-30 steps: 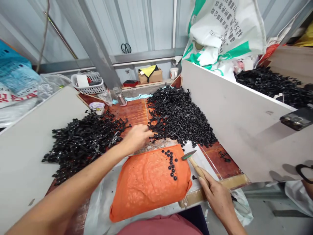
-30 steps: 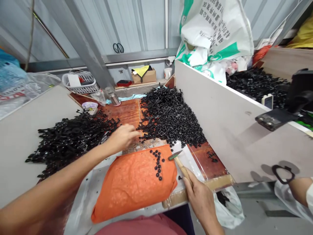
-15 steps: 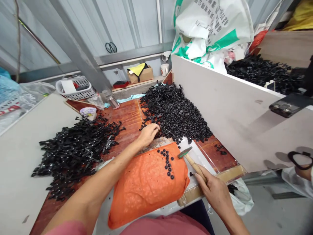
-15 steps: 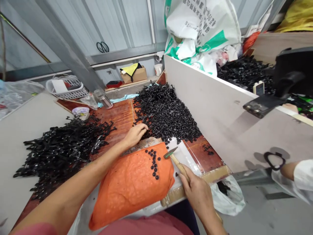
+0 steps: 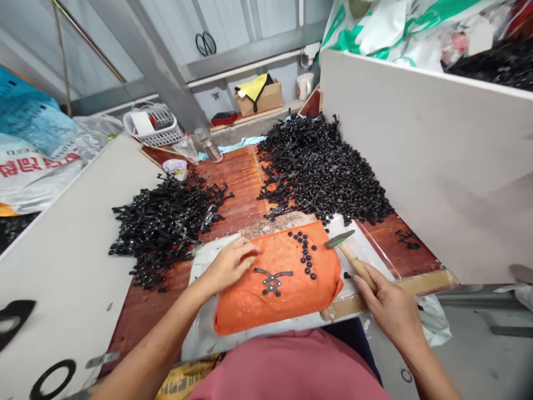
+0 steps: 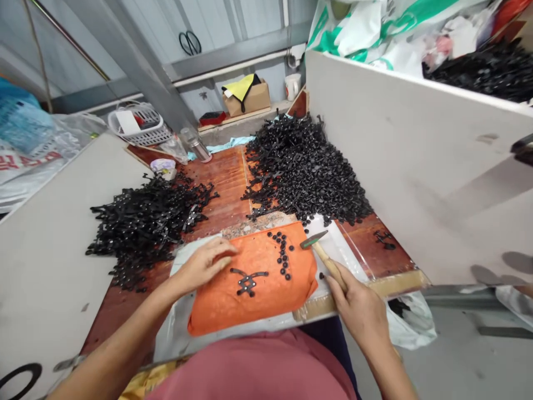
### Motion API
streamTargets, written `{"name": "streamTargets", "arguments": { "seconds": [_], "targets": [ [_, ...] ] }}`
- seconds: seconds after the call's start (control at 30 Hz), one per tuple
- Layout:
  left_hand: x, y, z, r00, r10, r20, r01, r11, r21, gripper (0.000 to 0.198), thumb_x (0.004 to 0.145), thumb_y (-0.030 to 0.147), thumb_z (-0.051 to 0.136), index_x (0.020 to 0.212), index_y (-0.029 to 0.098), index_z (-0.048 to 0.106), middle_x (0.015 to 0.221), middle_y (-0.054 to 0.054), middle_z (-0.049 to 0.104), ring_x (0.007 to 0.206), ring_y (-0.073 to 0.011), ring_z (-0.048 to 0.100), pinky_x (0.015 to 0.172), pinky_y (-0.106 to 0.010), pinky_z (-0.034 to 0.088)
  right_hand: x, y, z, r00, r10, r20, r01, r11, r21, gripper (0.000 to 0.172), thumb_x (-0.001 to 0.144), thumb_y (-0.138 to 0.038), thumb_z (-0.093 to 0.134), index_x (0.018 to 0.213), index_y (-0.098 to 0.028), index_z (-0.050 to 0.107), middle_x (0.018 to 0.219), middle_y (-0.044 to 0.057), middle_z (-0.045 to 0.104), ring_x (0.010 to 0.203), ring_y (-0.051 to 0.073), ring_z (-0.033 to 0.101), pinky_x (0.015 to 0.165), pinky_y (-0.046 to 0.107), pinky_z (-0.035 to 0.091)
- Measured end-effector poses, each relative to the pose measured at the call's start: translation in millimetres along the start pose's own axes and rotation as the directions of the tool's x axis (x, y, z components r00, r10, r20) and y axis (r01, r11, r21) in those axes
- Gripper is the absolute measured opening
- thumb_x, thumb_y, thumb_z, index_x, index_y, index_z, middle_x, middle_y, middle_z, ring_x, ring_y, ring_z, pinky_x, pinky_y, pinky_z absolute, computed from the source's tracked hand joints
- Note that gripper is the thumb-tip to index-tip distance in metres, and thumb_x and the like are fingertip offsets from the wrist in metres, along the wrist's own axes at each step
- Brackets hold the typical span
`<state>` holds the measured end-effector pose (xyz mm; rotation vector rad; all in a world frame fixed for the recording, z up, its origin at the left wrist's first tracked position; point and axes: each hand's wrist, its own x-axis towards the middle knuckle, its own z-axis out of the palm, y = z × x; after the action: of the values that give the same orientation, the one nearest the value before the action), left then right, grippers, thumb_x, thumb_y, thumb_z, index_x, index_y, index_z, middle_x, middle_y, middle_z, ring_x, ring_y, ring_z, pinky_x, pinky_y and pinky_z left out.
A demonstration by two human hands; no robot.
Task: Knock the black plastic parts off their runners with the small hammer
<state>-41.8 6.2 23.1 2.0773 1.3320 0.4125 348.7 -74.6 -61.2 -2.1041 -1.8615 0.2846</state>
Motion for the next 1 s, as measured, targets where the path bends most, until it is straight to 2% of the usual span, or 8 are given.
{"name": "streamTargets", "arguments": {
  "seconds": [0.1,0.23,0.33,0.43,0.6,0.7,0.83,1.0],
  "targets": [
    [-14,6,-2.4,0.989,0.063,-0.132,-0.022,0.957,0.288,0.028,0.099,0.023,0.044,0.103,0.019,0.071,0.104,-0.010,0.066,0.098,-0.0222,0.059,0.089,-0.037,0.046,0,-4,-3,1.000,0.004,0.003,-0.004,1.000,-0.030,0.051,0.098,-0.058,0.048,0.138,-0.032,0.066,0.083,0.002,0.080,0.065,0.025,0.075,0.052,0.030,0.051],
    [-12,30,14.5,0.994,0.107,0.017,-0.107,0.935,0.338,0.028,0.103,0.029,0.045,0.097,0.020,0.071,0.095,-0.007,0.068,0.091,-0.0208,0.059,0.088,-0.036,0.043,1,-8,-5,1.000,0.015,0.012,-0.015,0.999,-0.048,0.050,0.099,-0.057,0.047,0.139,-0.032,0.065,0.087,0.002,0.081,0.069,0.024,0.075,0.053,0.029,0.049],
    [-2,47,43.2,0.995,0.040,0.089,-0.078,0.878,0.472,0.032,0.101,0.043,0.053,0.092,0.018,0.071,0.096,-0.009,0.069,0.094,-0.0254,0.059,0.089,-0.042,0.041,1,-8,-5,1.000,0.024,0.012,-0.023,0.999,-0.048,0.049,0.100,-0.056,0.047,0.139,-0.032,0.065,0.090,0.002,0.081,0.069,0.023,0.075,0.054,0.029,0.048],
    [5,53,64.2,0.990,0.002,0.139,-0.076,0.845,0.529,0.032,0.099,0.045,0.056,0.088,0.018,0.068,0.098,-0.010,0.069,0.096,-0.0277,0.059,0.088,-0.043,0.040,0,-9,-5,0.999,0.029,0.019,-0.028,0.999,-0.029,0.047,0.100,-0.054,0.049,0.140,-0.034,0.064,0.097,0.001,0.081,0.074,0.023,0.076,0.057,0.028,0.049],
    [10,53,58.9,0.988,-0.082,0.130,0.010,0.878,0.478,0.020,0.101,0.032,0.052,0.088,0.019,0.061,0.083,-0.006,0.068,0.083,-0.0238,0.062,0.085,-0.037,0.041,0,-10,-5,0.999,0.044,0.033,-0.043,0.999,-0.029,0.045,0.099,-0.053,0.052,0.138,-0.035,0.065,0.093,0.001,0.081,0.074,0.024,0.076,0.056,0.028,0.047],
    [16,52,51.3,0.987,-0.140,0.072,0.115,0.954,0.278,0.017,0.102,0.030,0.045,0.095,0.021,0.058,0.076,-0.001,0.065,0.073,-0.0207,0.061,0.076,-0.031,0.041,0,-11,-5,0.998,0.046,0.031,-0.045,0.999,-0.031,0.044,0.099,-0.053,0.052,0.137,-0.035,0.065,0.089,0.001,0.081,0.071,0.025,0.076,0.055,0.029,0.046],
    [30,49,59.0,0.991,-0.105,0.084,0.107,0.994,-0.017,0.029,0.104,0.034,0.037,0.094,0.022,0.061,0.083,-0.001,0.068,0.074,-0.0173,0.062,0.070,-0.027,0.041,0,-11,-6,0.999,0.037,0.023,-0.036,0.999,-0.018,0.043,0.099,-0.051,0.053,0.137,-0.035,0.066,0.090,0.001,0.081,0.071,0.024,0.076,0.055,0.028,0.045],
    [40,48,74.2,0.991,-0.071,0.116,0.071,0.997,0.009,0.040,0.103,0.034,0.034,0.072,0.020,0.056,0.071,-0.001,0.063,0.067,-0.0163,0.057,0.067,-0.026,0.037,-1,-13,-6,1.000,0.018,0.025,-0.018,1.000,-0.024,0.043,0.099,-0.048,0.054,0.138,-0.034,0.065,0.089,0.000,0.081,0.072,0.024,0.076,0.055,0.028,0.045]
  ]
}}
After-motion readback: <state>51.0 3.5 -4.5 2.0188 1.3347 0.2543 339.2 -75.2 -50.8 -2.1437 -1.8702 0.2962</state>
